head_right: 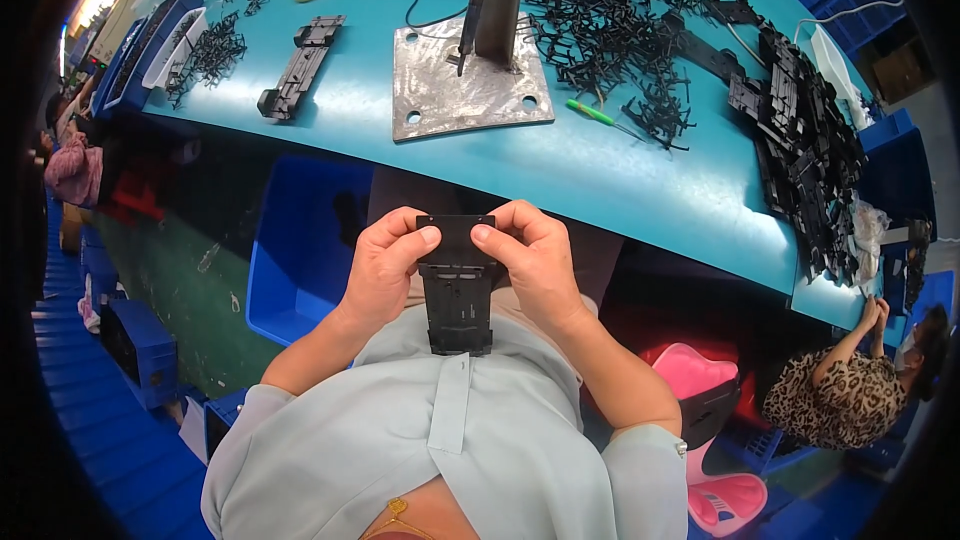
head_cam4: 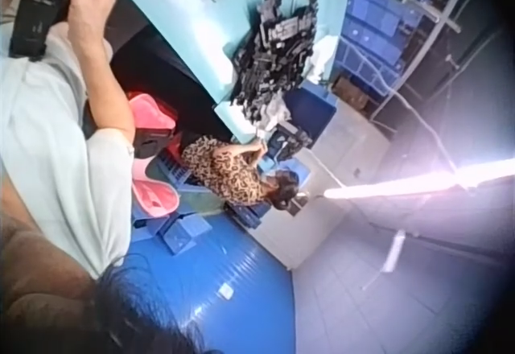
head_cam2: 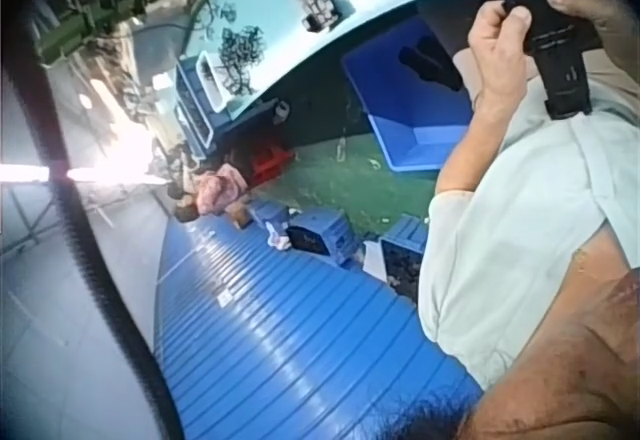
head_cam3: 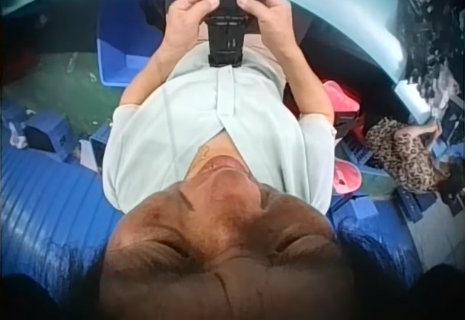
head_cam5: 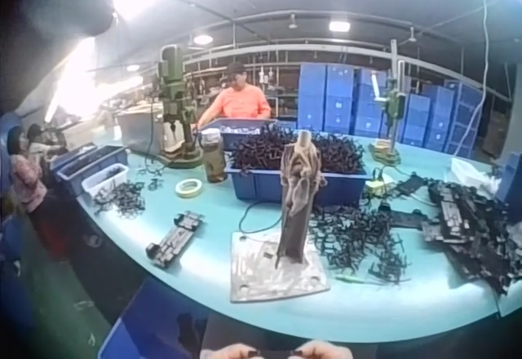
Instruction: Assembling plastic components onto a toy car chassis at a factory workbench.
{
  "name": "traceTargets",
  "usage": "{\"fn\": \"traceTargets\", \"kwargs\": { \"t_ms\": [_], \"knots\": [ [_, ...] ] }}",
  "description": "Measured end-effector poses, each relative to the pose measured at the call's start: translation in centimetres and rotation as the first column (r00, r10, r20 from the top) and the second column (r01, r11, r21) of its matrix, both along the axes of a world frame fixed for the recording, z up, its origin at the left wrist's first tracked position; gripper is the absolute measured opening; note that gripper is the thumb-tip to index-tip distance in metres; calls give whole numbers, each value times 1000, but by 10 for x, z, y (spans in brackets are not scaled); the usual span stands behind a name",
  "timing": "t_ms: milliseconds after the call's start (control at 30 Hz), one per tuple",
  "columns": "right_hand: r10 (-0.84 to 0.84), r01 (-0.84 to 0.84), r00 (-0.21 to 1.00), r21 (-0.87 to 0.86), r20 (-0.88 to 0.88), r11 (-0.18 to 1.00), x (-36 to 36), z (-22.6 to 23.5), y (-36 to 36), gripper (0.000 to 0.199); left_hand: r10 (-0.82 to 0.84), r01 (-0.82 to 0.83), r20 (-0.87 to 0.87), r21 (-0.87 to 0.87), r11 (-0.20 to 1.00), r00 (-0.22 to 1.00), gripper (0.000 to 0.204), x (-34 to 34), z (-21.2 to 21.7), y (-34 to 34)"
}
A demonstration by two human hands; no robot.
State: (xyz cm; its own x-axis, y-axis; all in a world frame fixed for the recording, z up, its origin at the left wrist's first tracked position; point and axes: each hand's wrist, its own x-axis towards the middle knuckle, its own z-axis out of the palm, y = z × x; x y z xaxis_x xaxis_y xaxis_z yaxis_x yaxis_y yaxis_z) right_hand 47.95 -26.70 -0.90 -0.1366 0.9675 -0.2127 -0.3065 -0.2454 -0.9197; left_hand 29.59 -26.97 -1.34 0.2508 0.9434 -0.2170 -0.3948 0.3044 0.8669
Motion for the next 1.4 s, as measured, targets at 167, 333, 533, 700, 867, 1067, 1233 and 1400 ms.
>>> {"fn": "traceTargets", "kwargs": {
  "t_ms": [167,333,533,700,867,1067,1233,1400],
  "knots": [
    [-6,6,1000,-3,-11,1000,-2,-1,1,9,0,0,1,12,1000,1000,6,-1,-1,-1],
    [9,-10,999,-17,-46,1000,-3,1,1,9,-22,22,-4,16,1000,1000,7,-4,0,-2],
    [-36,10,977,126,210,992,-5,-2,-6,10,-27,35,-106,72,997,994,14,-3,10,-4],
    [-214,87,894,316,394,945,-14,1,-8,30,72,-46,-151,165,985,986,15,-8,8,-1],
    [-535,-191,668,814,518,549,-16,10,-5,37,236,-188,-161,267,945,958,14,-6,20,8],
    [-528,-271,604,776,597,569,-36,10,-10,61,248,-199,-134,302,933,960,14,2,25,7],
    [-553,-289,567,776,611,560,-37,3,-8,67,167,-142,-84,246,959,982,17,0,25,6],
    [-607,-235,526,787,596,570,-38,1,-5,57,109,-91,-57,254,963,992,23,-2,25,5]
  ]
}}
